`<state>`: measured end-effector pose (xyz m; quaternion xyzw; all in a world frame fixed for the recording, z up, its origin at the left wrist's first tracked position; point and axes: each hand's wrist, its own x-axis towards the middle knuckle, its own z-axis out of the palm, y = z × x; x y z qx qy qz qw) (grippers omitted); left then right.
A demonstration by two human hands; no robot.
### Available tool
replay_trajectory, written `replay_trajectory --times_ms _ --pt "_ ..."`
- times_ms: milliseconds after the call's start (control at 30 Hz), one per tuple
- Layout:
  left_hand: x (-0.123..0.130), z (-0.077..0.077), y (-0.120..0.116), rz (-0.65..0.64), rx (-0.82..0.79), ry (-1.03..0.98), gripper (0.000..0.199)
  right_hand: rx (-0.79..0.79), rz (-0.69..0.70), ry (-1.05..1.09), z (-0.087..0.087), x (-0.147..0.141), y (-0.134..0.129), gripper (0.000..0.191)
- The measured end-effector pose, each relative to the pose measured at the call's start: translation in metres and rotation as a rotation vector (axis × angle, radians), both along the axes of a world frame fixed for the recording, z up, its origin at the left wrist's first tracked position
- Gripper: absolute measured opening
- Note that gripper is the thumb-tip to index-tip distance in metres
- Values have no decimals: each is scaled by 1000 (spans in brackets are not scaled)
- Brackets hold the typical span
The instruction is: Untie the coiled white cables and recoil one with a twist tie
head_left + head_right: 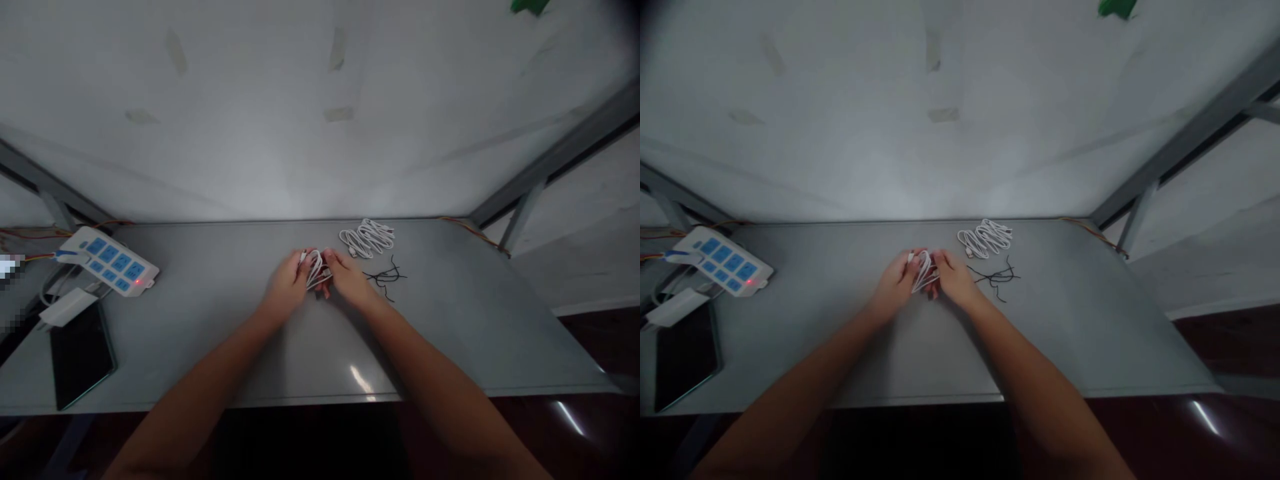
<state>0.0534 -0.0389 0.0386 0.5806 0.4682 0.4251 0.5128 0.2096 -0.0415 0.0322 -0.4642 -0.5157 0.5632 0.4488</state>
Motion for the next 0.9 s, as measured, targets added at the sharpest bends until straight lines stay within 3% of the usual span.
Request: replay_trajectory --times_ms 100,200,300,400,533,667,767,900 --pt "-1 -1 -3 -59 284 306 35 -83 57 180 2 -3 0 57" --pt "-2 -5 -3 -123 406 497 42 -144 100 309 5 -4 0 57" --pt "-3 -8 -2 -131 516 613 40 -144 98 317 7 -3 -1 51" --pt "-5 -8 -1 -157 546 601 36 -111 80 270 6 -2 -1 45" --pt "-8 -9 3 -143 411 425 35 -62 40 216 0 1 1 46" --pt "-10 -13 11 -41 119 162 42 -22 -69 196 -3 8 9 44" --pt "-12 -14 15 -76 -76 23 41 2 -138 197 -3 14 12 45" --pt "-10 -12 13 -142 -167 -69 40 34 -125 75 -3 16 10 41"
